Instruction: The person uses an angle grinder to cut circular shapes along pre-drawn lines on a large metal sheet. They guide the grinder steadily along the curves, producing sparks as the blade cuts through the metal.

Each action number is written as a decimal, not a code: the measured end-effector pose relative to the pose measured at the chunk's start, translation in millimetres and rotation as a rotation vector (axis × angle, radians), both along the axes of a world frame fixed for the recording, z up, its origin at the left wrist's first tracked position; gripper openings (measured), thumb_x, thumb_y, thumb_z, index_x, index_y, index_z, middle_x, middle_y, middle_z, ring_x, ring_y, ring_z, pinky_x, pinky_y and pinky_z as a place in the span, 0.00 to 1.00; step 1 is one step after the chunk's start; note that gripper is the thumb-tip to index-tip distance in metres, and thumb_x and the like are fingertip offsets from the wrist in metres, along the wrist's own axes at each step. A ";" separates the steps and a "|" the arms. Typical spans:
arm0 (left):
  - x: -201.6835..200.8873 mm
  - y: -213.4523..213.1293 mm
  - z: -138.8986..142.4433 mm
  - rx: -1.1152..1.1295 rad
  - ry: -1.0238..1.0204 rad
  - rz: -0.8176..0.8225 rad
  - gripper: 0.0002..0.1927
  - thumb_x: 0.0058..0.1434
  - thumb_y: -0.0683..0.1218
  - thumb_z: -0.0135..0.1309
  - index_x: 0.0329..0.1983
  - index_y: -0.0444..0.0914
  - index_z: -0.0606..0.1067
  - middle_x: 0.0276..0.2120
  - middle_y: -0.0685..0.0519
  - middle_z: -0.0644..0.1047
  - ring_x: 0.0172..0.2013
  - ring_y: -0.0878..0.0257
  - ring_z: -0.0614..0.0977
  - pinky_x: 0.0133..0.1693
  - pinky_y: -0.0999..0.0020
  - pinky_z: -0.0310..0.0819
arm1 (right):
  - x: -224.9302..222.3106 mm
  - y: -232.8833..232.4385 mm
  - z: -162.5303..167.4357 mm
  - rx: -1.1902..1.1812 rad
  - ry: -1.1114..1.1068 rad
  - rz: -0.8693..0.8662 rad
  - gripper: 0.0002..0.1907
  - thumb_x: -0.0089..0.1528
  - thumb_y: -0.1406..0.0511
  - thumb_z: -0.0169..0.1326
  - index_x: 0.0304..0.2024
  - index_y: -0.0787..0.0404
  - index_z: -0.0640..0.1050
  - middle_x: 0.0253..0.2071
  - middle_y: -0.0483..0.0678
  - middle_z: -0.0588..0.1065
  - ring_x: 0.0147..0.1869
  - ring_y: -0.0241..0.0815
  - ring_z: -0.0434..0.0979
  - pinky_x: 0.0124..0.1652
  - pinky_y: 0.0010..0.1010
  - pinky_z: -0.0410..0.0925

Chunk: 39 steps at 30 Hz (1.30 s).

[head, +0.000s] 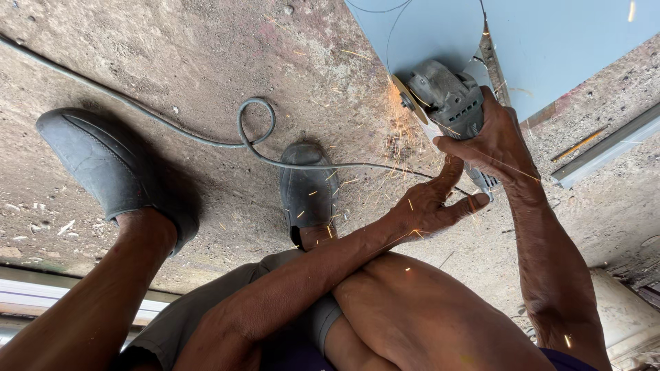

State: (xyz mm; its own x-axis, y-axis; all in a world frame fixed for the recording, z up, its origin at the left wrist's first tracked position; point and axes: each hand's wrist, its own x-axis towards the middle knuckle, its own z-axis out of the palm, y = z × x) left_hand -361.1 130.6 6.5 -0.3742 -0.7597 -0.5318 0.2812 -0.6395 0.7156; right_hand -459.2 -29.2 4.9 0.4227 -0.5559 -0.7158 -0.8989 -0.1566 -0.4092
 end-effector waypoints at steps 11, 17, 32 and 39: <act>6.3 0.7 2.8 -0.086 -0.047 0.081 0.58 0.67 0.76 0.46 0.80 0.33 0.40 0.64 0.27 0.68 0.60 0.37 0.75 0.58 0.49 0.72 | -2.2 1.3 -6.9 -0.009 -0.059 0.015 0.43 0.49 0.58 0.73 0.61 0.69 0.69 0.50 0.62 0.79 0.51 0.56 0.83 0.53 0.47 0.77; 13.6 2.0 5.7 0.002 -0.014 0.018 0.60 0.60 0.76 0.44 0.81 0.34 0.41 0.55 0.30 0.76 0.54 0.40 0.80 0.54 0.51 0.75 | -2.1 5.2 -4.6 -0.005 -0.101 -0.035 0.44 0.50 0.60 0.72 0.63 0.70 0.68 0.51 0.62 0.80 0.52 0.56 0.84 0.53 0.47 0.78; 13.3 1.6 4.5 0.005 -0.077 -0.042 0.62 0.59 0.76 0.43 0.80 0.33 0.37 0.72 0.33 0.60 0.55 0.41 0.78 0.55 0.53 0.73 | 11.8 8.5 1.9 -0.007 -0.066 -0.068 0.47 0.49 0.60 0.72 0.65 0.71 0.67 0.51 0.61 0.78 0.53 0.53 0.82 0.52 0.42 0.76; 14.0 6.7 5.8 0.000 -0.034 0.041 0.59 0.61 0.74 0.44 0.80 0.33 0.41 0.71 0.32 0.62 0.61 0.40 0.75 0.60 0.55 0.70 | 12.6 11.4 5.7 0.028 -0.113 -0.133 0.44 0.49 0.61 0.71 0.65 0.69 0.69 0.50 0.59 0.80 0.53 0.52 0.82 0.52 0.43 0.75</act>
